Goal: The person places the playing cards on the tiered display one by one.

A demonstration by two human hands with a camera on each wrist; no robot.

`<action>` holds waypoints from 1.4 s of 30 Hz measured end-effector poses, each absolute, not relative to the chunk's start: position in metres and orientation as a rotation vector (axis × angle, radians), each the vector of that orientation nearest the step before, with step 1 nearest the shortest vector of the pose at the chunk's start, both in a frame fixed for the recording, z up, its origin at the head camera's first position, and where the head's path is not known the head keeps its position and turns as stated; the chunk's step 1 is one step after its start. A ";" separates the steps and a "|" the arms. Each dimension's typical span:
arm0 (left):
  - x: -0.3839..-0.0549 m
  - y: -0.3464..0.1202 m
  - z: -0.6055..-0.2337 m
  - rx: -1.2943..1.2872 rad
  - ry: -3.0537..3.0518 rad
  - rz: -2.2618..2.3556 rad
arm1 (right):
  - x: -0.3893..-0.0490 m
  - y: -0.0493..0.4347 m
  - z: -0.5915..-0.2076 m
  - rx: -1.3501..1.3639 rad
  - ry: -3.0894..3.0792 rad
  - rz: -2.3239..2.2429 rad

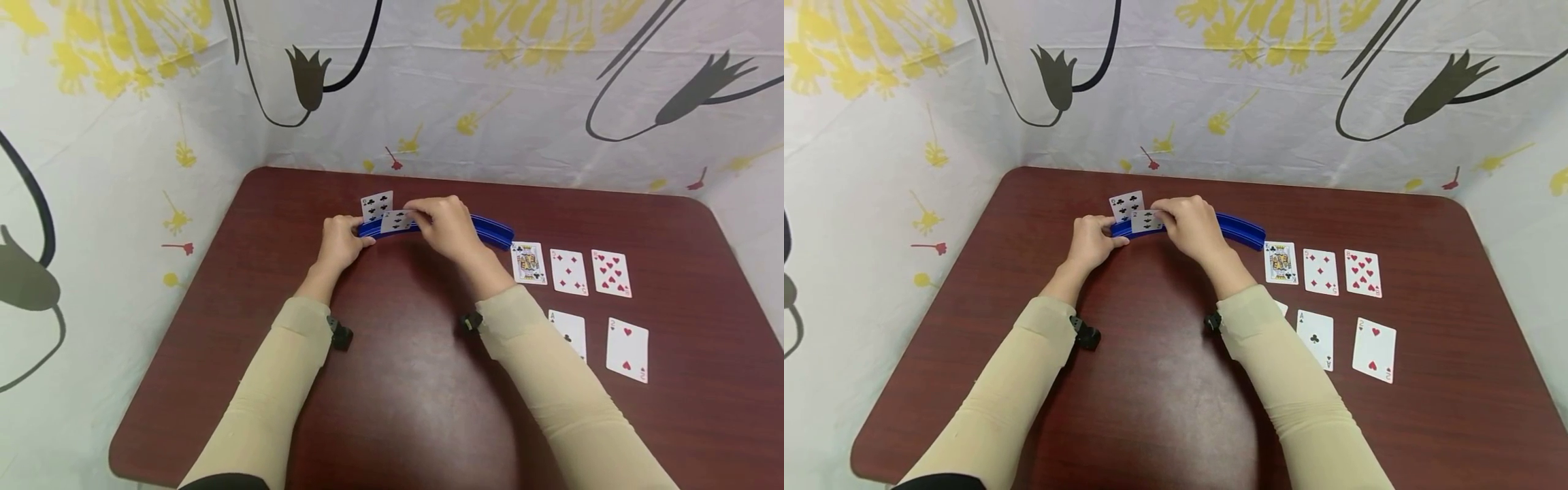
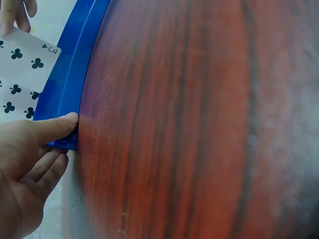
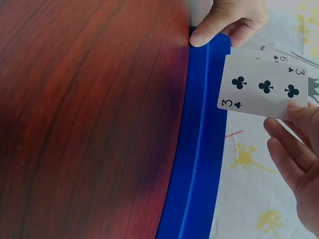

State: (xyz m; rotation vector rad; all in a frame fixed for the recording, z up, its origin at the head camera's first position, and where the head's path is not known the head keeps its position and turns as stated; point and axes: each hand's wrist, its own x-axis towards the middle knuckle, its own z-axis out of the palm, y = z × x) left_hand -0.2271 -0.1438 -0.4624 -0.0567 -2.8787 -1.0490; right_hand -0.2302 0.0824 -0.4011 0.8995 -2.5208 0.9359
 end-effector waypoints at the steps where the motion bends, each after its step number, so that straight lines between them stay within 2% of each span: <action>1: -0.227 -0.144 -0.462 -0.059 -2.875 -1.048 | -0.230 0.082 -0.401 0.900 -2.523 0.932; 29: -0.229 -0.142 -0.462 -0.126 -2.857 -1.025 | -0.237 0.061 -0.411 0.921 -2.595 0.907; 42: -0.228 -0.146 -0.464 -0.114 -2.856 -1.012 | -0.237 0.059 -0.417 1.017 -2.654 0.844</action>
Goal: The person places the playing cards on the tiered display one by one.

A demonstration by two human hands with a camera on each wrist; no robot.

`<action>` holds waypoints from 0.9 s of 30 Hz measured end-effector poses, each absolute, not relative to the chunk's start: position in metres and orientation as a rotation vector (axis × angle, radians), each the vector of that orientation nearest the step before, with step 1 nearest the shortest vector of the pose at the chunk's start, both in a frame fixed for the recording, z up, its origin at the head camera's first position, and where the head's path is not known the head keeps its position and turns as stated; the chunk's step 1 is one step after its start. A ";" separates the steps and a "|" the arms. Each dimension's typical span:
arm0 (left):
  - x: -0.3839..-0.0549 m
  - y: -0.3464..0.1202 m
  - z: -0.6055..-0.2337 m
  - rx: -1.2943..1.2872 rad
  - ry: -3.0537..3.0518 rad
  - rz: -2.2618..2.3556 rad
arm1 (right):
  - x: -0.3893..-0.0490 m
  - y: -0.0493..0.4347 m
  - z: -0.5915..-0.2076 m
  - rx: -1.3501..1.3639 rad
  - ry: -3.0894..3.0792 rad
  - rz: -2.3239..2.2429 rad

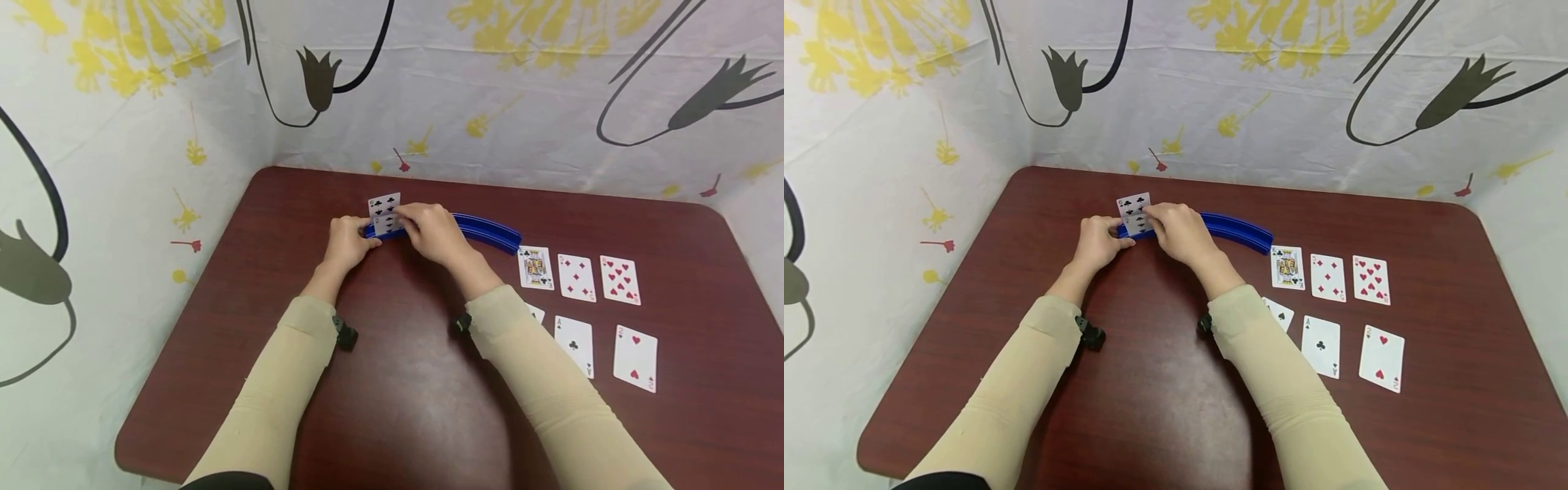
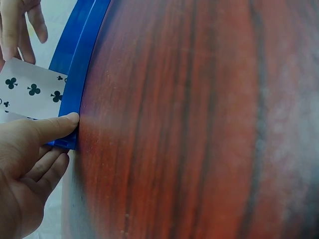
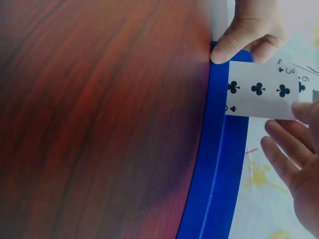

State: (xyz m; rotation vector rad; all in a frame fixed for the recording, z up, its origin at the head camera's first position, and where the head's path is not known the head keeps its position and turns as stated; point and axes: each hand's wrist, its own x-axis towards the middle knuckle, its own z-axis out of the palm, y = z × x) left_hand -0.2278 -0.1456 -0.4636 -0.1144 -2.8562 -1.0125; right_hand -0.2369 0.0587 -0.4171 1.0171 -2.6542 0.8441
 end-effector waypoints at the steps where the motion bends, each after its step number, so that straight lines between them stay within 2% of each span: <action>1: -0.228 -0.145 -0.463 -0.119 -2.854 -1.011 | -0.236 0.060 -0.416 1.013 -2.649 0.837; 27: -0.227 -0.142 -0.461 -0.063 -2.875 -1.044 | -0.224 0.108 -0.400 0.949 -2.560 0.876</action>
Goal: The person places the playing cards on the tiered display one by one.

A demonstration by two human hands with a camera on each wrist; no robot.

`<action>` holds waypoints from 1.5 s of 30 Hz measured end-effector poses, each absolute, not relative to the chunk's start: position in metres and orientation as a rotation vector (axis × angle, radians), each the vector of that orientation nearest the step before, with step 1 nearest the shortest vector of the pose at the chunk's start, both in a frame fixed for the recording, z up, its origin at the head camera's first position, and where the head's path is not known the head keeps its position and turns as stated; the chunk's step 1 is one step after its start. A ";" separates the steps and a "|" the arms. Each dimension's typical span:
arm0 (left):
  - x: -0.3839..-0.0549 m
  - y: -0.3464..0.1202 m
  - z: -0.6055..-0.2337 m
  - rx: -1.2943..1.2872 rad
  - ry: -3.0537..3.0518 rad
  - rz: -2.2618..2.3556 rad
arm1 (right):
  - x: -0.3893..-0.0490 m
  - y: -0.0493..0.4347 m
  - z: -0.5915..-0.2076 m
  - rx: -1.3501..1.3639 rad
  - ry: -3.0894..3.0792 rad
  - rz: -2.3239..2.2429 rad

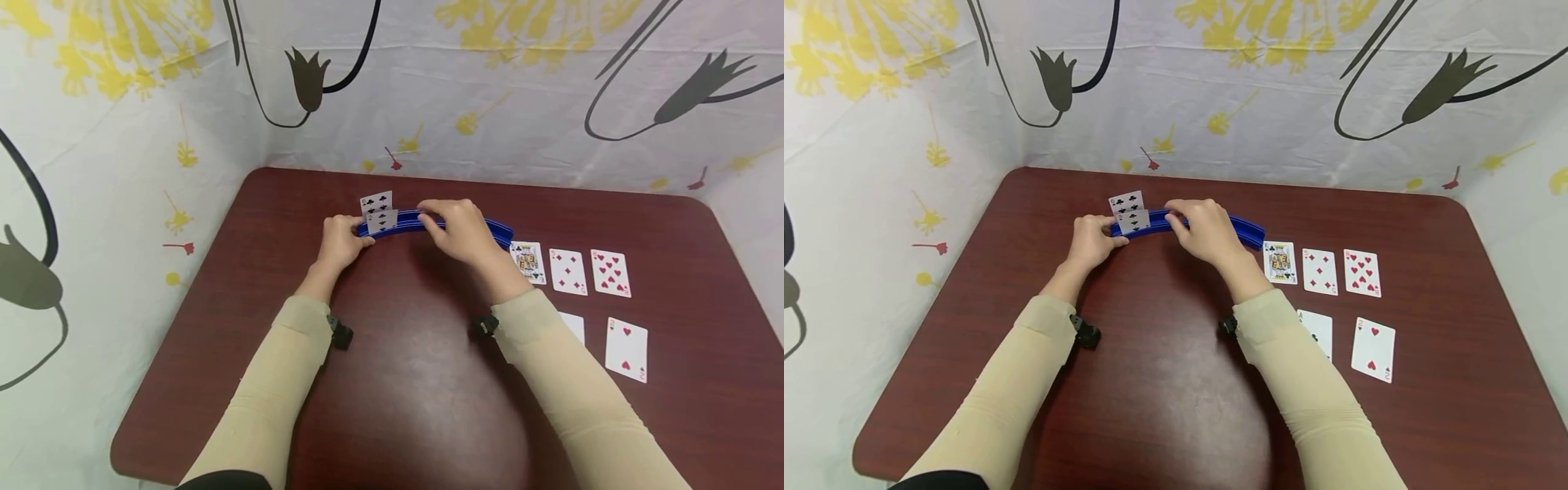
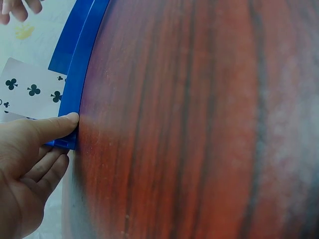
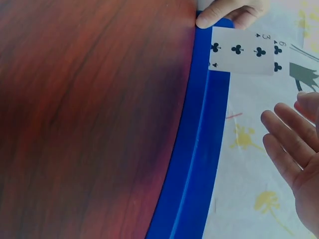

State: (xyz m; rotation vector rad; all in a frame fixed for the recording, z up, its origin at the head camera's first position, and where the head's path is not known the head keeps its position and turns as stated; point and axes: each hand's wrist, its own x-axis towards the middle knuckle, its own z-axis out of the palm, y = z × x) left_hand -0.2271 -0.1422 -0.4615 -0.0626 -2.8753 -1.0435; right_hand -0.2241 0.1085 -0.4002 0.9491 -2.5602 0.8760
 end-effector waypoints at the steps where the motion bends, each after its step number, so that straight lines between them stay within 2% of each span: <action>1: -0.227 -0.142 -0.462 -0.064 -2.875 -1.044 | -0.223 0.111 -0.399 0.945 -2.569 0.868; 45: -0.225 -0.142 -0.462 -0.049 -2.868 -1.093 | -0.203 0.183 -0.393 0.744 -2.762 0.806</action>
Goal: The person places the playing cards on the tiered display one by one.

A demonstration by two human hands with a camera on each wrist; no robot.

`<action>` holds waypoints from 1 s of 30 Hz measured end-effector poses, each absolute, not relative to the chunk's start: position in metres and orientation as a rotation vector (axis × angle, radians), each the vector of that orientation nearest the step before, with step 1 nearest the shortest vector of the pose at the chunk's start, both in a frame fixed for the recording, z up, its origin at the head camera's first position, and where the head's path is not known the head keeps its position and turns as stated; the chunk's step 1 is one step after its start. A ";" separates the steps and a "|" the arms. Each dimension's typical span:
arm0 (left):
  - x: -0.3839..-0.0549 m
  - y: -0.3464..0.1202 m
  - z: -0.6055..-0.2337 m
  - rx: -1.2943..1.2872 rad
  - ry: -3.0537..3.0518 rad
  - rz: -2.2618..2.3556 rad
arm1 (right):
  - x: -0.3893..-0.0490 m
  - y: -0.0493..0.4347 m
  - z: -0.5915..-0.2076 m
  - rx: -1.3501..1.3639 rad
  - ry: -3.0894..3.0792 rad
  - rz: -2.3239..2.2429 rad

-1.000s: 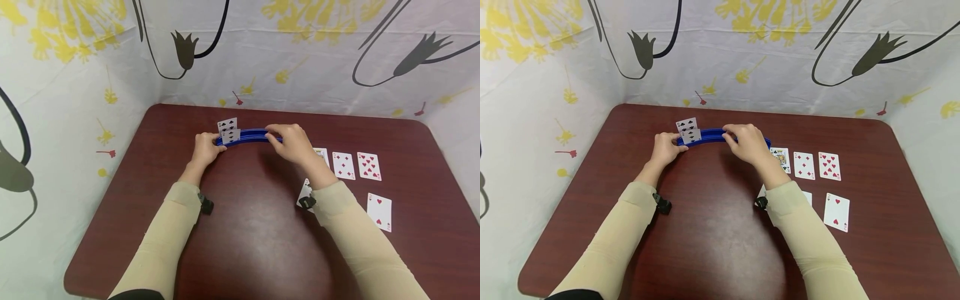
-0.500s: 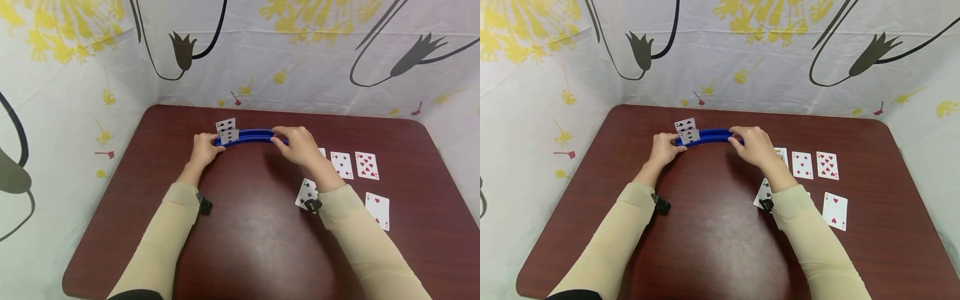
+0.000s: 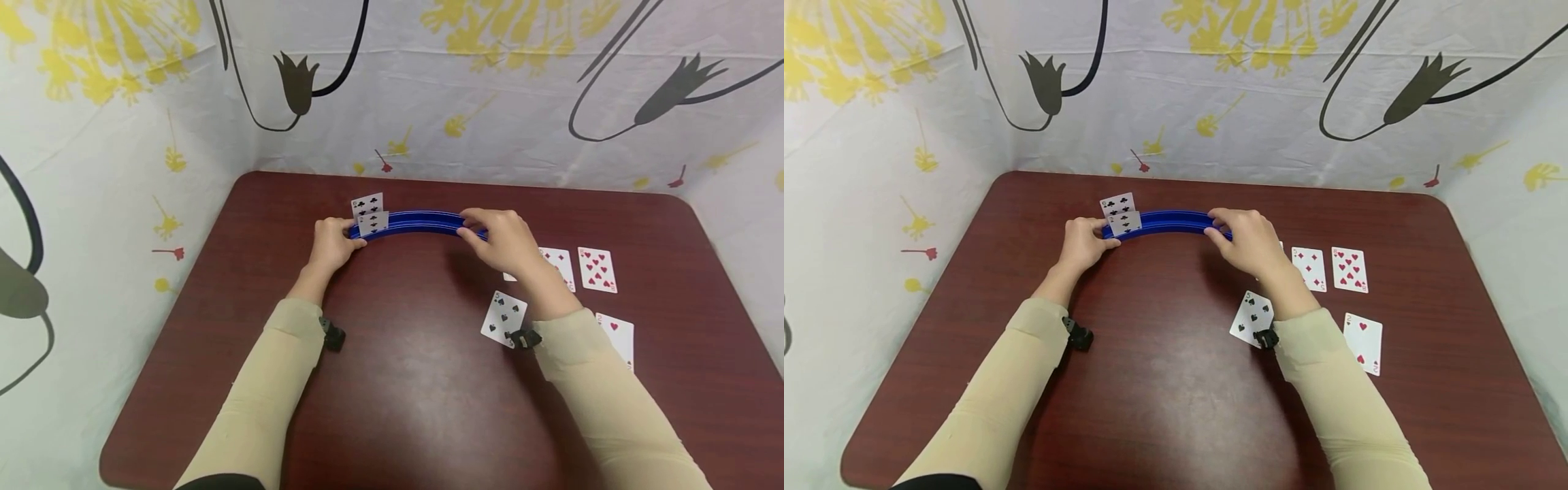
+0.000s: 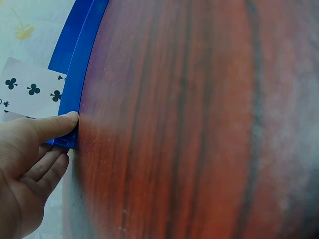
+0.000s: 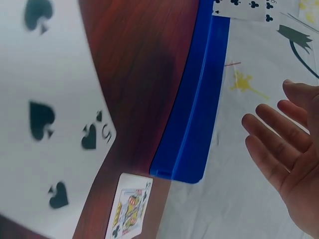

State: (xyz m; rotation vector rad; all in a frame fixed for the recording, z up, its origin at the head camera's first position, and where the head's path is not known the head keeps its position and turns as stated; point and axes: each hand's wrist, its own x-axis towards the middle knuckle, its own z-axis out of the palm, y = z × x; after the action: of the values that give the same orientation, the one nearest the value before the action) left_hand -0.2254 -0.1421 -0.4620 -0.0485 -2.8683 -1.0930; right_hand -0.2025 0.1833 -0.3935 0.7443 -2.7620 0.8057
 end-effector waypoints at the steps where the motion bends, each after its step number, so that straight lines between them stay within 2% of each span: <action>1: -0.225 -0.142 -0.462 -0.046 -2.867 -1.095 | -0.202 0.185 -0.394 0.740 -2.767 0.806; 30: -0.224 -0.141 -0.461 -0.050 -2.881 -1.081 | -0.187 0.241 -0.394 0.641 -2.809 0.722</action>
State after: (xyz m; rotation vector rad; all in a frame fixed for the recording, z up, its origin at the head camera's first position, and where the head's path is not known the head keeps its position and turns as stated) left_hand -0.2239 -0.1410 -0.4608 -0.0497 -2.8806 -1.0813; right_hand -0.1872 0.2408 -0.3936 0.6408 -2.8090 0.7215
